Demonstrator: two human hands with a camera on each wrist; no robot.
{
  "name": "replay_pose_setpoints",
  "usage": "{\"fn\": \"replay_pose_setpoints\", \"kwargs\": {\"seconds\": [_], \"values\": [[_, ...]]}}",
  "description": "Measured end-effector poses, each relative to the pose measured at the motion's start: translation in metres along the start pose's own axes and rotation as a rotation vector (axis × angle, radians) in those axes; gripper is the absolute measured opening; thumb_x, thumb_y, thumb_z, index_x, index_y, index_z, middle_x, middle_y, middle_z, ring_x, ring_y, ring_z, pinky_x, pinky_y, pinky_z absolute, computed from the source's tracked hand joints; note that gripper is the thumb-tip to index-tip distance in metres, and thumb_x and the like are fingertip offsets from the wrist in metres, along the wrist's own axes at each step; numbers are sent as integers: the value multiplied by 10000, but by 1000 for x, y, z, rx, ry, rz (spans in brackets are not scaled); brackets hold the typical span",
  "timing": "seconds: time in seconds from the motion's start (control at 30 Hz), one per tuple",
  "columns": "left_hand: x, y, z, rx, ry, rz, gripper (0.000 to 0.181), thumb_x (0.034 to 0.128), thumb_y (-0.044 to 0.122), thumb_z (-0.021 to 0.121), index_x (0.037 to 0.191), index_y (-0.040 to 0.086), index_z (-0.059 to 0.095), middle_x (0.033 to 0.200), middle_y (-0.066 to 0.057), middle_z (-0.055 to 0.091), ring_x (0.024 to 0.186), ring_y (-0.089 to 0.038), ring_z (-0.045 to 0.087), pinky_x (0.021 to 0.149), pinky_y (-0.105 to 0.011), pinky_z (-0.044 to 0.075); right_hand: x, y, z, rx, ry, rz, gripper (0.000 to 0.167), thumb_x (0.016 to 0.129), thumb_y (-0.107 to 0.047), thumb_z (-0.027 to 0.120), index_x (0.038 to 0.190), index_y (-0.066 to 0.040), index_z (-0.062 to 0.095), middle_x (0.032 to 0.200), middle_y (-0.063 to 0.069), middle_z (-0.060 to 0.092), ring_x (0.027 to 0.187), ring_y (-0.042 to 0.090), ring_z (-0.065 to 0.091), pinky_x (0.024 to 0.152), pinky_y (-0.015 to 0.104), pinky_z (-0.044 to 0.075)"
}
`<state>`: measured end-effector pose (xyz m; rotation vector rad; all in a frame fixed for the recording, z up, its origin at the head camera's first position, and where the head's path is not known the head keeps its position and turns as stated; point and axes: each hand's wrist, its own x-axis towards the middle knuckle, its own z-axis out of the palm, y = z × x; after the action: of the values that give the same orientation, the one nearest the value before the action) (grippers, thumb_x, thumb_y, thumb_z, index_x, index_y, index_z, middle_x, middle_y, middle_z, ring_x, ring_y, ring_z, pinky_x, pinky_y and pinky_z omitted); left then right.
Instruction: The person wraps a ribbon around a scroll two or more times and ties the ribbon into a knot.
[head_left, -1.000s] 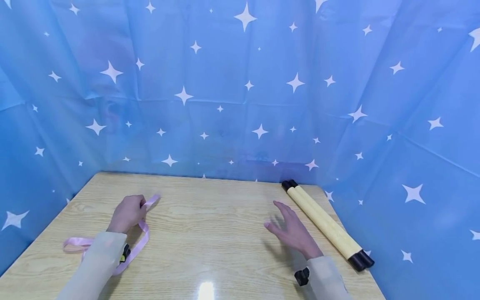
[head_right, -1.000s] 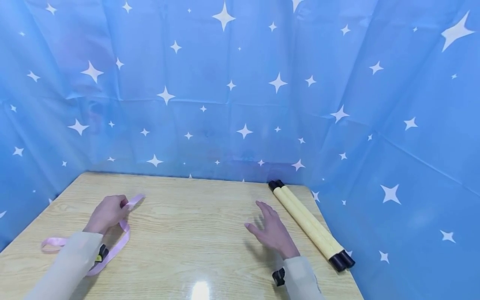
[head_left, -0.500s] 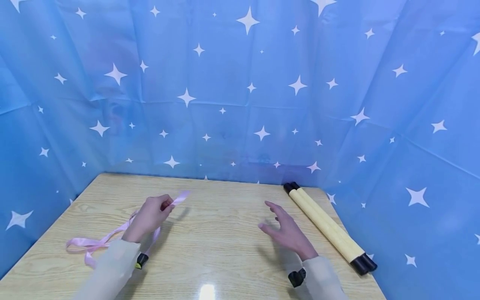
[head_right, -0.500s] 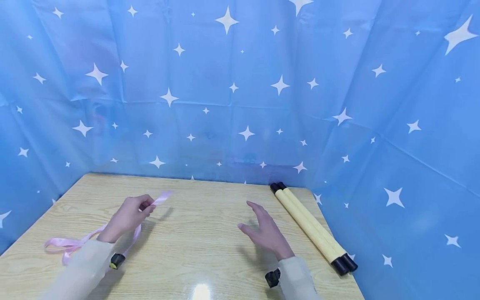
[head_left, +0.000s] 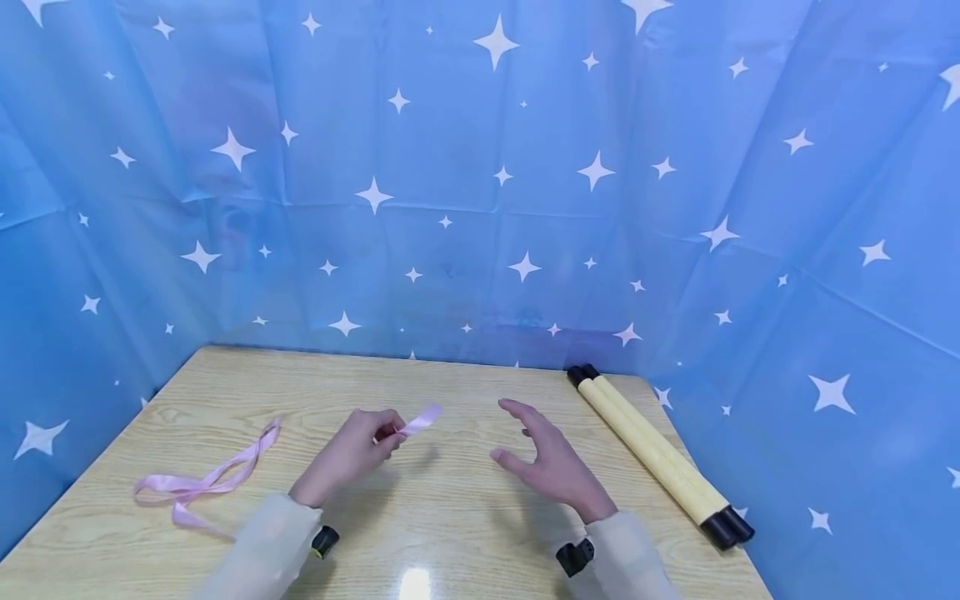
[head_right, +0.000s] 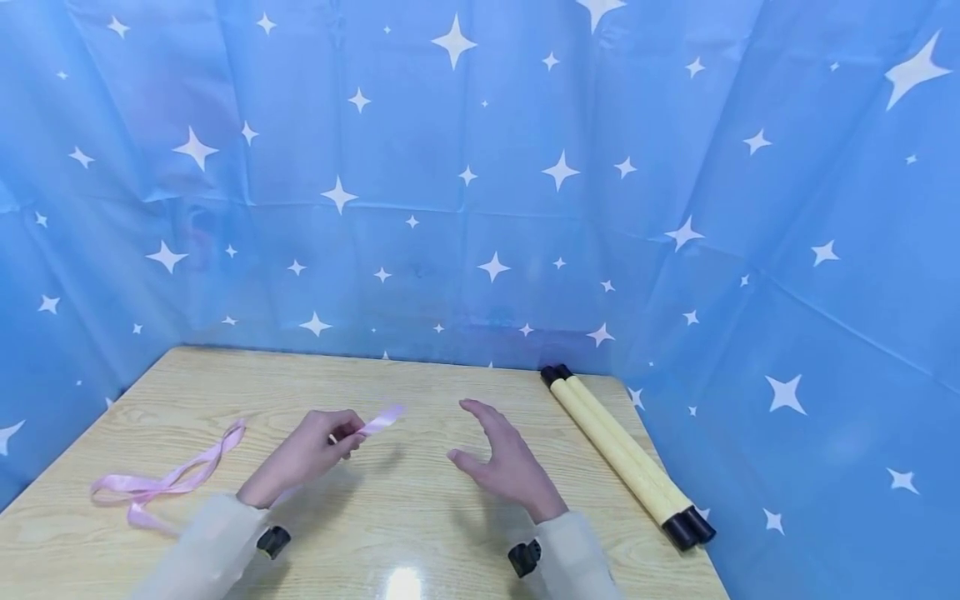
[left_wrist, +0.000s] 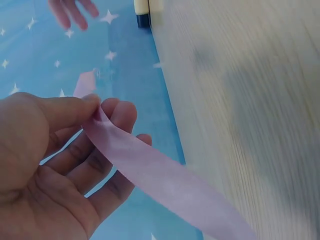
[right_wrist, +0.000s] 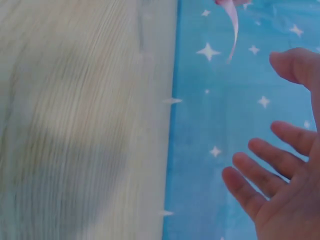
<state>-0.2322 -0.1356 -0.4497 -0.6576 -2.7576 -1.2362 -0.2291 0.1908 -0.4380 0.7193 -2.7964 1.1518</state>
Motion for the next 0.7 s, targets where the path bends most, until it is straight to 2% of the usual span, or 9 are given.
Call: {"fn": "replay_pose_setpoints", "kwargs": {"seconds": [0.13, 0.3, 0.4, 0.5, 0.57, 0.7], "values": [[0, 8, 11, -29, -46, 47, 87, 1003, 81, 646, 970, 135, 707, 749, 58, 638, 575, -28, 490, 504, -203, 428, 3, -11, 5, -10, -16, -58, 716, 949, -355, 744, 1563, -328, 378, 1608, -74, 420, 1490, 204, 415, 1132, 508, 444], [2, 16, 28, -90, -115, 97, 81, 993, 70, 653, 953, 101, 716, 754, -69, 677, 582, -5, 508, 510, -195, 441, 2, -22, 13, -6, -49, -100, 676, 945, -360, 745, 1538, -347, 421, 1583, -95, 459, 1481, 208, 432, 1135, 528, 441], [2, 20, 39, -108, -146, 132, 71, 988, 81, 665, 946, 85, 722, 727, -70, 665, 573, 17, 498, 508, -184, 438, 1, -25, 19, -1, -87, -119, 601, 948, -358, 741, 1493, -339, 489, 1524, -95, 527, 1434, 202, 489, 1122, 534, 448], [2, 23, 47, -121, -163, 158, 70, 984, 97, 674, 948, 69, 727, 696, -3, 627, 573, 28, 480, 508, -175, 430, 2, -28, 24, -3, -128, -126, 448, 966, -393, 712, 1391, -293, 606, 1369, -96, 647, 1287, 155, 600, 1077, 506, 484], [1, 25, 50, -130, -168, 167, 79, 985, 115, 679, 944, 70, 729, 691, 40, 608, 580, 32, 476, 515, -173, 432, 4, -28, 26, 0, -155, -125, 361, 978, -430, 685, 1293, -253, 681, 1220, -108, 706, 1140, 101, 653, 1016, 440, 527], [1, 28, 52, -134, -176, 172, 97, 985, 131, 684, 942, 61, 734, 700, 40, 625, 593, 30, 484, 530, -174, 438, 7, -28, 27, 37, -207, -118, 235, 996, -416, 664, 1066, -217, 768, 937, -97, 743, 841, 11, 643, 838, 279, 556]]}}
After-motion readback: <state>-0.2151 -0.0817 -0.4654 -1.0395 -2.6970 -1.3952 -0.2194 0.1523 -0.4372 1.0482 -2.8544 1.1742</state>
